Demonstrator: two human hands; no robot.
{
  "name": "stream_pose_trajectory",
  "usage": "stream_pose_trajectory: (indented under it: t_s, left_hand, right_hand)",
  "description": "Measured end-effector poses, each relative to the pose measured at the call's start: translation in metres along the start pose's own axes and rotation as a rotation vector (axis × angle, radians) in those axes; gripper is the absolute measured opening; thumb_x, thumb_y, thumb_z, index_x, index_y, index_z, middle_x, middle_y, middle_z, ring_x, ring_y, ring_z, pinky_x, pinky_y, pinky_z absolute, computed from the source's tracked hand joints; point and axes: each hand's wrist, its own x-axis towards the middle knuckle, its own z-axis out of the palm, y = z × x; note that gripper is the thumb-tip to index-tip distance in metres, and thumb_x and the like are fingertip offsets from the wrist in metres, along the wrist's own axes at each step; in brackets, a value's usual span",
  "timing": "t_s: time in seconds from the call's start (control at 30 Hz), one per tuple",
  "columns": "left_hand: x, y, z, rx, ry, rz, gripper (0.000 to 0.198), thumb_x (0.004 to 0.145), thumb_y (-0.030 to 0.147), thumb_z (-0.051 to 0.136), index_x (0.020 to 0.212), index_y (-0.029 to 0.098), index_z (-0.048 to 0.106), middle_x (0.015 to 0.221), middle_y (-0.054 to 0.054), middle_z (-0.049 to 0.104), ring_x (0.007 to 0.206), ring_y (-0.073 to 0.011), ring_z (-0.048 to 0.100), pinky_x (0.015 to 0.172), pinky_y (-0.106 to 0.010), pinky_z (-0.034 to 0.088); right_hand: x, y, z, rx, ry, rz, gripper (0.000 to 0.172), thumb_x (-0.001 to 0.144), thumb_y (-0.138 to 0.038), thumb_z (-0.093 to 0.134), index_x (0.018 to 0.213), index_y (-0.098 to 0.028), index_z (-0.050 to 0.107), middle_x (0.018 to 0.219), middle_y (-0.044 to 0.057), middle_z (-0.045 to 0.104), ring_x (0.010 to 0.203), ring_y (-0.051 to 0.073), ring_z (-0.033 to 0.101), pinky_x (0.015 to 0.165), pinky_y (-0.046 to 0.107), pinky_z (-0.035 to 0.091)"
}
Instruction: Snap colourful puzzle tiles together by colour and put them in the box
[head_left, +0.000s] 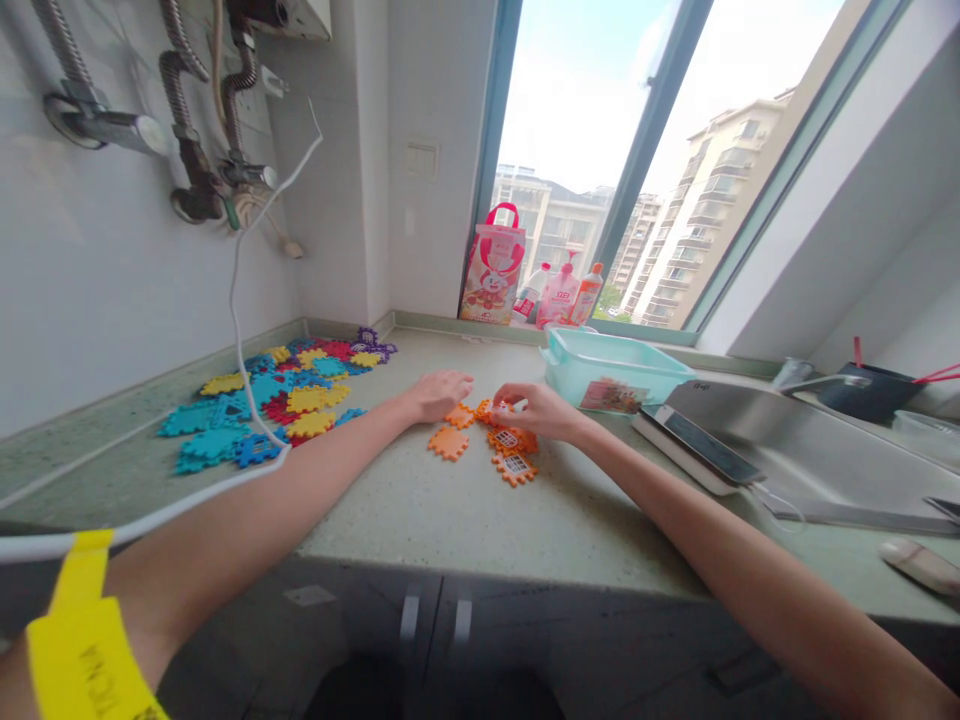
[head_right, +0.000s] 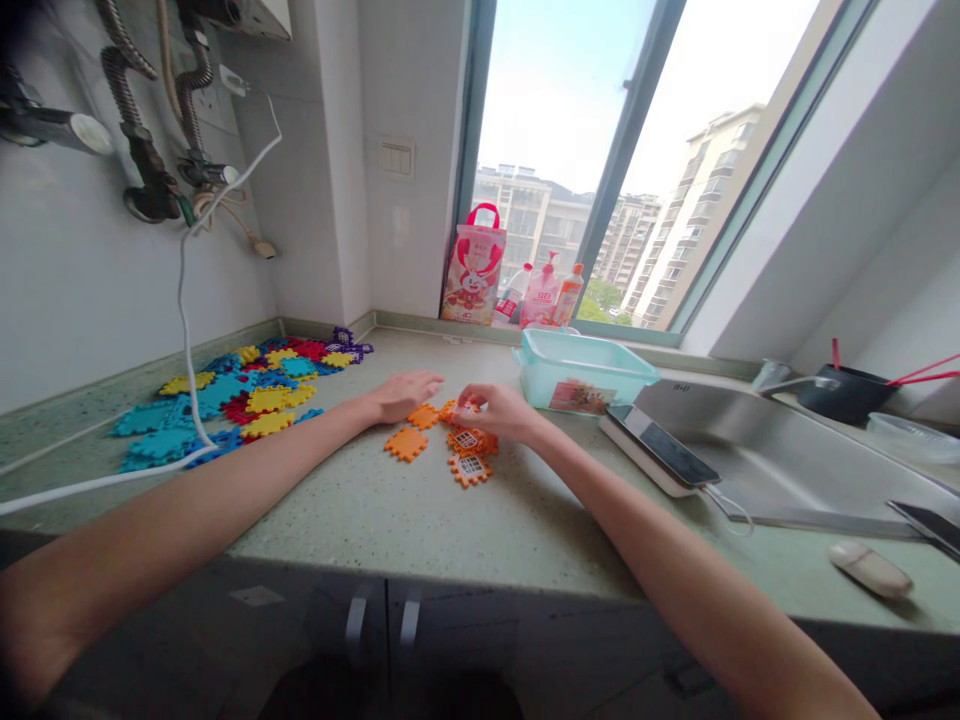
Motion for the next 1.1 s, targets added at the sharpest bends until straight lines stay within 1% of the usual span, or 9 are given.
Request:
stream_pose_trajectory:
  t_s: [0.1,0.3,0.4,0.53,0.63,0.77,0.87,1.0,1.1]
  left_hand:
    - [0.002,-0.002,0.002,-0.003,0.008,0.001,0.057,0.107,0.044,0.025,0.147,0.019,0.056,0.157,-0.013,0.055,0.145,-0.0256,0.049,0.123,-0.045,0.034]
    - [0.003,-0.005,0.003,-0.006,0.016,0.005,0.057,0.107,0.047,0.024,0.146,0.021,0.057,0.157,-0.011,0.056,0.145,-0.0255,0.050,0.122,-0.045,0.035]
    - [0.001,-0.002,0.002,-0.009,0.006,-0.013,0.057,0.107,0.047,0.023,0.146,0.021,0.056,0.157,-0.010,0.055,0.146,-0.0254,0.049,0.123,-0.044,0.035]
    - [0.002,0.000,0.000,-0.018,0.021,-0.033,0.058,0.106,0.045,0.023,0.146,0.020,0.056,0.156,-0.010,0.056,0.145,-0.0257,0.050,0.122,-0.043,0.035]
    - [0.003,-0.010,-0.009,-0.030,0.045,-0.021,0.055,0.099,0.037,0.035,0.146,0.018,0.057,0.156,-0.011,0.056,0.144,-0.0267,0.050,0.122,-0.042,0.036]
    - [-0.001,-0.033,-0.026,-0.117,-0.153,0.083,0.069,0.080,0.036,0.059,0.148,0.025,0.057,0.159,-0.006,0.053,0.145,-0.0274,0.050,0.119,-0.037,0.041]
    - [-0.005,-0.037,-0.027,-0.130,-0.227,0.095,0.073,0.078,0.048,0.066,0.148,0.029,0.057,0.161,-0.005,0.051,0.145,-0.0291,0.049,0.119,-0.037,0.041]
    - [-0.008,-0.020,-0.013,-0.009,-0.166,0.045,0.079,0.090,0.070,0.053,0.155,0.025,0.051,0.164,-0.012,0.046,0.150,-0.0338,0.041,0.125,-0.051,0.030]
    - [-0.007,-0.009,-0.004,0.054,-0.133,-0.010,0.072,0.101,0.068,0.030,0.159,0.027,0.046,0.166,-0.012,0.043,0.154,-0.0332,0.036,0.126,-0.061,0.023]
  right_hand:
    - [0.002,-0.002,0.003,-0.081,0.044,0.042,0.026,0.081,-0.048,0.080,0.093,-0.026,0.075,0.092,0.003,0.078,0.085,0.022,0.071,0.074,0.031,0.049]
    - [0.009,0.007,-0.003,-0.254,0.094,0.164,0.023,0.079,-0.042,0.078,0.094,-0.025,0.072,0.078,0.001,0.072,0.068,0.019,0.062,0.062,0.028,0.041]
    - [0.009,0.020,-0.010,-0.314,0.146,0.199,0.021,0.081,-0.042,0.076,0.092,-0.025,0.071,0.079,0.002,0.072,0.068,0.018,0.061,0.062,0.028,0.040]
    - [0.007,0.033,-0.011,-0.355,0.172,0.158,0.025,0.082,-0.046,0.076,0.096,-0.026,0.071,0.079,0.003,0.073,0.069,0.020,0.062,0.062,0.029,0.040]
    - [0.005,0.033,-0.008,-0.360,0.178,0.151,0.023,0.080,-0.040,0.077,0.097,-0.026,0.070,0.079,0.003,0.073,0.070,0.020,0.063,0.064,0.029,0.041]
    - [0.003,0.018,-0.005,-0.337,0.224,0.120,0.024,0.080,-0.040,0.078,0.099,-0.027,0.071,0.080,0.002,0.074,0.072,0.021,0.065,0.067,0.031,0.043]
    - [0.001,0.001,-0.003,-0.275,0.269,0.081,0.026,0.081,-0.043,0.078,0.101,-0.027,0.072,0.086,0.003,0.076,0.073,0.021,0.065,0.071,0.032,0.044]
    - [-0.002,-0.017,-0.001,-0.203,0.307,0.050,0.029,0.083,-0.045,0.077,0.104,-0.027,0.072,0.092,0.003,0.077,0.073,0.019,0.066,0.073,0.032,0.045]
    - [-0.006,-0.025,-0.001,-0.223,0.325,0.048,0.029,0.084,-0.048,0.075,0.105,-0.027,0.072,0.093,0.003,0.078,0.077,0.020,0.068,0.075,0.031,0.046]
